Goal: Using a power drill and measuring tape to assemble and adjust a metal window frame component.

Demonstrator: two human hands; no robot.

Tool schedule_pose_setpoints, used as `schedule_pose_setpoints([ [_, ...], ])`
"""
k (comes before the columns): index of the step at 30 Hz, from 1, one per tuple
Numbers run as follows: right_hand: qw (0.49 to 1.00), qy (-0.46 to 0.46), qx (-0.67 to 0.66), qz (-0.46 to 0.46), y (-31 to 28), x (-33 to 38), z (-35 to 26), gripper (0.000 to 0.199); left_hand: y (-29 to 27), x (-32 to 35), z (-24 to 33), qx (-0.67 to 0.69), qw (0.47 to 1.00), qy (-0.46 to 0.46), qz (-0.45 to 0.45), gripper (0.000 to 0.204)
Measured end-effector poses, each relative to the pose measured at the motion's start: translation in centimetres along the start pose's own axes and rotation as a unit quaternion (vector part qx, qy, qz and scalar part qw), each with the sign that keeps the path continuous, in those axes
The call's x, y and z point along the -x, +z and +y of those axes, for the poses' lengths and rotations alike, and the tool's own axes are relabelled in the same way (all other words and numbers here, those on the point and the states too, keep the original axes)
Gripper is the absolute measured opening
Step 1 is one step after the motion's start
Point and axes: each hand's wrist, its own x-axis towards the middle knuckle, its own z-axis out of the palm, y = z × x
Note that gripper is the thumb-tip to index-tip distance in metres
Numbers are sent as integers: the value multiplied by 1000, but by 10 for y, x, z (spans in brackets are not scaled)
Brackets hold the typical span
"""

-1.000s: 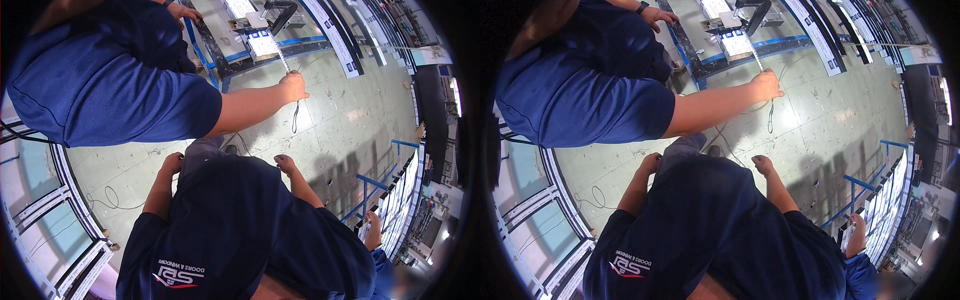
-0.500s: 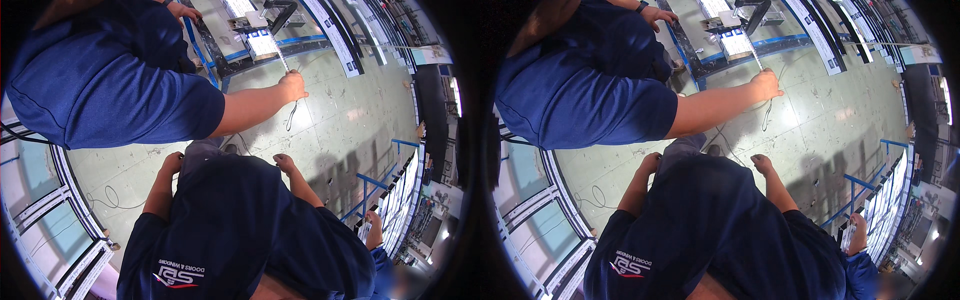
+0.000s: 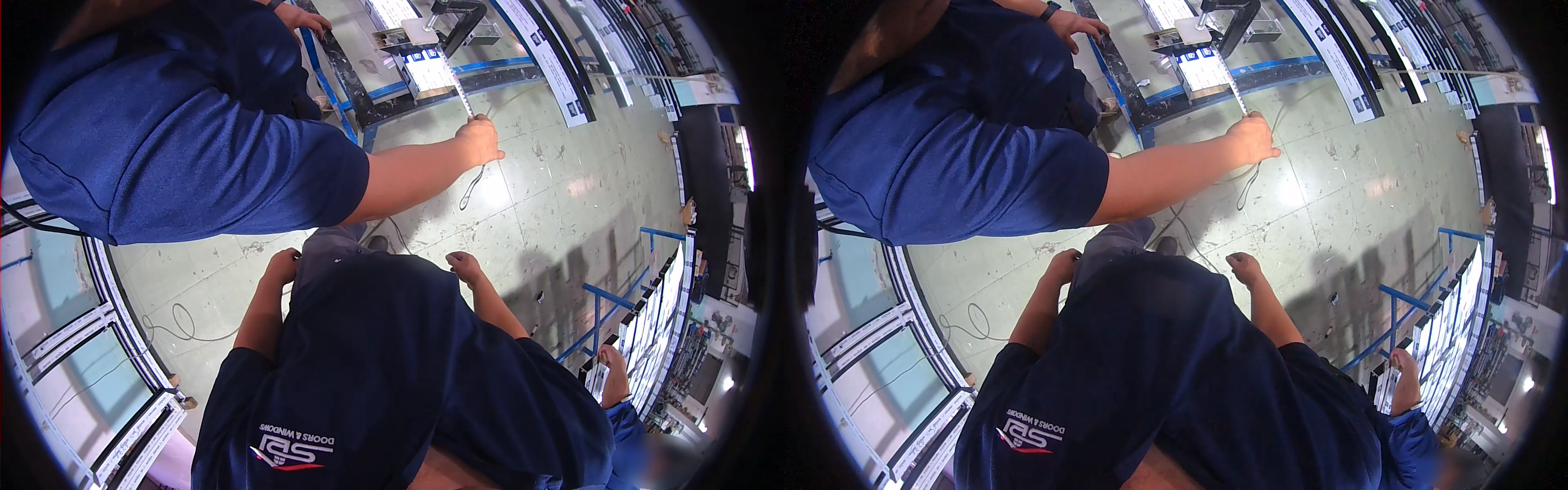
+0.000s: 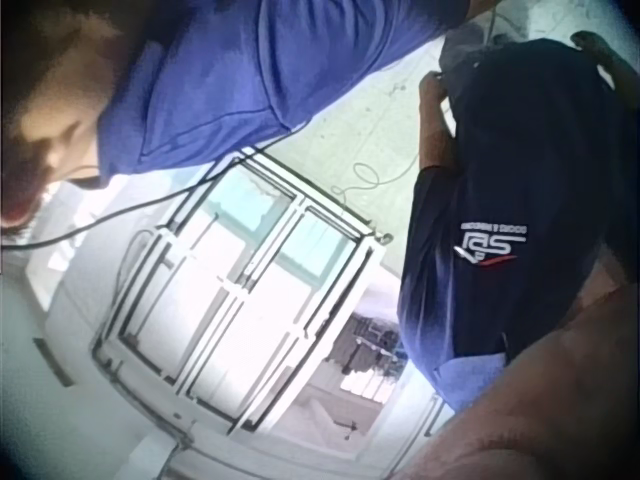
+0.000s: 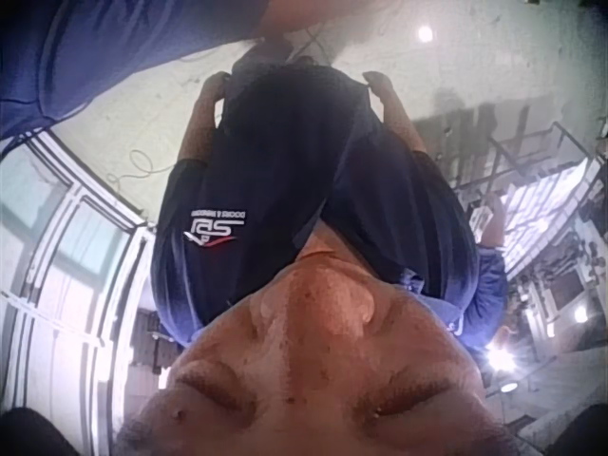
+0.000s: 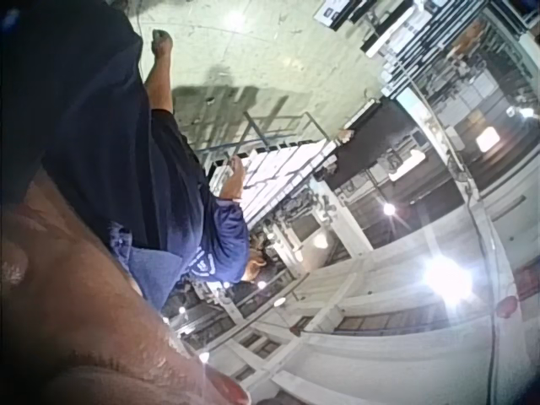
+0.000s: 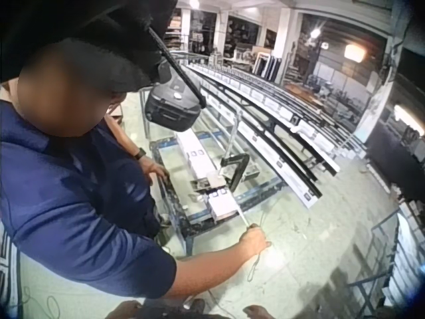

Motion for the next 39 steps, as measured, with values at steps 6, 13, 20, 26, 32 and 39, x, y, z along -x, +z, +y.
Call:
schedule_pose_setpoints([
  [6, 1000, -4, -11, 5, -1, -5, -3, 47, 2, -2, -1, 1, 1000, -3, -5, 41],
  [13, 1000, 13, -4, -15, -8, 3, -3, 49, 55, -26, -47, -39, 947, 225, 225, 45],
  [20, 1000, -4, 3, -7, 1, 7, -15, 46, 14, 6, -15, -40, 990, 110, 76, 45],
  [26, 999, -22, 31, 6, -1, 0, -3, 47, 0, -4, -8, -43, 998, 41, -5, 34],
  [32, 993, -65, 95, 31, 4, -4, 10, 51, -5, 1, -9, -33, 999, 16, -27, 54],
  [39, 995, -63, 73, 24, 10, 24, -12, 45, -4, 26, 1, -70, 997, -2, -36, 45],
])
